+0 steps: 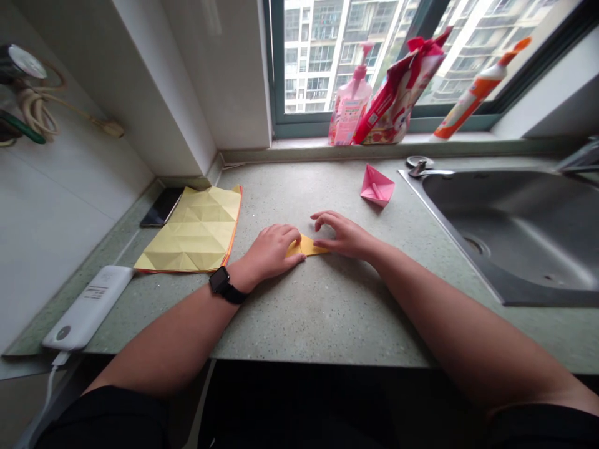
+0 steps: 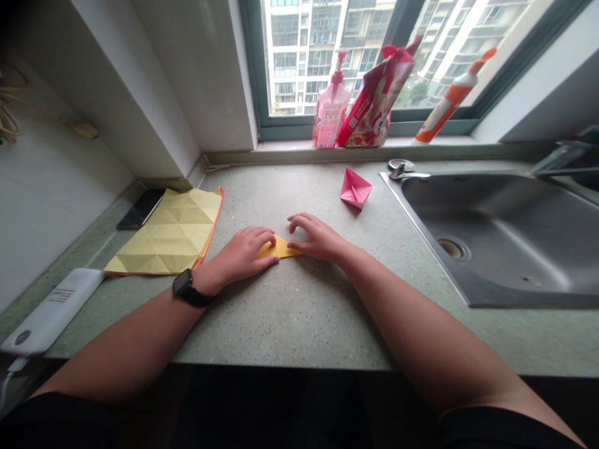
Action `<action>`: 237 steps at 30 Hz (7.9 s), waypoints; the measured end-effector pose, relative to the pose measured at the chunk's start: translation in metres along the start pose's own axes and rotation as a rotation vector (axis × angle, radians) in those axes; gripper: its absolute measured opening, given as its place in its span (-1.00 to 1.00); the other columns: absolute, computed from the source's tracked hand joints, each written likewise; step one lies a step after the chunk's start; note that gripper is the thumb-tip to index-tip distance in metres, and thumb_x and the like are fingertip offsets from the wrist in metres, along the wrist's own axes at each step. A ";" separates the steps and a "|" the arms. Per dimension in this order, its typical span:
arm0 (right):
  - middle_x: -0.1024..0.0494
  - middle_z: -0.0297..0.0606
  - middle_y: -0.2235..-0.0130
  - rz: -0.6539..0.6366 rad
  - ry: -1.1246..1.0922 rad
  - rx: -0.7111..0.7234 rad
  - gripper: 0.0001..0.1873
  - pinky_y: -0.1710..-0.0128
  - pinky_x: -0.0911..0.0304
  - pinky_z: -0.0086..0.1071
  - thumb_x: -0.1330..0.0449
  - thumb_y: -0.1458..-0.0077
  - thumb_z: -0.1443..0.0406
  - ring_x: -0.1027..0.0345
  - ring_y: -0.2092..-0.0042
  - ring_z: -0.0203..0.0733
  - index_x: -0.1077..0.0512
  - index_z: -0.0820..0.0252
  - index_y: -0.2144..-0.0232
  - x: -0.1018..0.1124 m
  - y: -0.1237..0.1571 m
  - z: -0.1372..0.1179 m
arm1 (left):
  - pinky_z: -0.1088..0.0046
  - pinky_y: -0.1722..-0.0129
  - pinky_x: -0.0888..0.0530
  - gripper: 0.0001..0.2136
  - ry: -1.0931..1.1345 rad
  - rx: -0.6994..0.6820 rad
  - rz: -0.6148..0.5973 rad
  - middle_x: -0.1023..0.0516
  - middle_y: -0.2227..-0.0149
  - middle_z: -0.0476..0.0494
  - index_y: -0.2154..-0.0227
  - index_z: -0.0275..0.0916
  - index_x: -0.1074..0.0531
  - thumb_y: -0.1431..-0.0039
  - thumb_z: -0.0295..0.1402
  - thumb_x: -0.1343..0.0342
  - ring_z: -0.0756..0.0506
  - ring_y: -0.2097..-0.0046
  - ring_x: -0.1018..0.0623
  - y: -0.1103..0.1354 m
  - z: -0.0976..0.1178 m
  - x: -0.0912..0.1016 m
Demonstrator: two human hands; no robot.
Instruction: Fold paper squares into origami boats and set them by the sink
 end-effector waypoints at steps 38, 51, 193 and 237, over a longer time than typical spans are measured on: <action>-0.67 -0.32 0.28 0.280 -0.709 -0.100 -0.56 0.24 -0.51 -0.25 -0.33 -0.28 -0.13 -0.58 0.27 -0.14 -0.45 0.03 0.08 -0.004 0.000 -0.031 | 0.18 -0.18 -0.53 -0.67 0.942 0.120 0.251 -0.62 -0.17 -0.26 -0.12 -0.19 -0.48 -0.43 -0.16 -0.11 -0.24 -0.13 -0.62 -0.011 -0.025 0.007; -0.68 -0.27 0.15 0.368 -0.828 -0.156 -0.63 0.05 -0.59 -0.12 -0.41 -0.16 -0.07 -0.60 0.11 -0.08 -0.57 0.02 0.17 0.001 -0.001 -0.018 | 0.14 -0.18 -0.56 -0.69 1.318 0.190 0.203 -0.65 -0.12 -0.20 -0.11 -0.16 -0.52 -0.37 -0.26 -0.14 -0.21 -0.13 -0.65 -0.011 -0.019 0.004; -0.67 -0.23 0.22 0.043 -0.009 0.069 -0.90 0.00 -0.47 -0.22 -0.40 -0.18 0.36 -0.59 0.12 -0.09 -0.73 0.05 0.31 0.003 -0.004 0.001 | 0.34 0.27 -0.45 -0.85 -0.206 -0.054 0.055 -0.67 0.31 -0.15 0.24 -0.22 -0.60 -0.46 -0.41 -0.15 -0.14 0.30 -0.60 -0.029 0.024 -0.010; -0.67 -0.20 0.16 -0.008 -0.095 0.035 -0.87 0.02 -0.48 -0.21 -0.37 -0.28 0.32 -0.58 0.12 -0.11 -0.75 0.03 0.22 0.004 -0.002 0.007 | 0.06 -0.22 -0.51 -0.71 -0.008 -0.129 -0.016 -0.58 -0.15 -0.24 -0.16 -0.15 -0.59 -0.49 -0.41 -0.10 -0.26 -0.14 -0.52 -0.010 0.015 -0.009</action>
Point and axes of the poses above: each hand's wrist, its own y-axis away from the middle knuckle, its own x-axis out of the back of the hand, z = x × y, the point moved 6 cm from there along -y, towards the middle knuckle
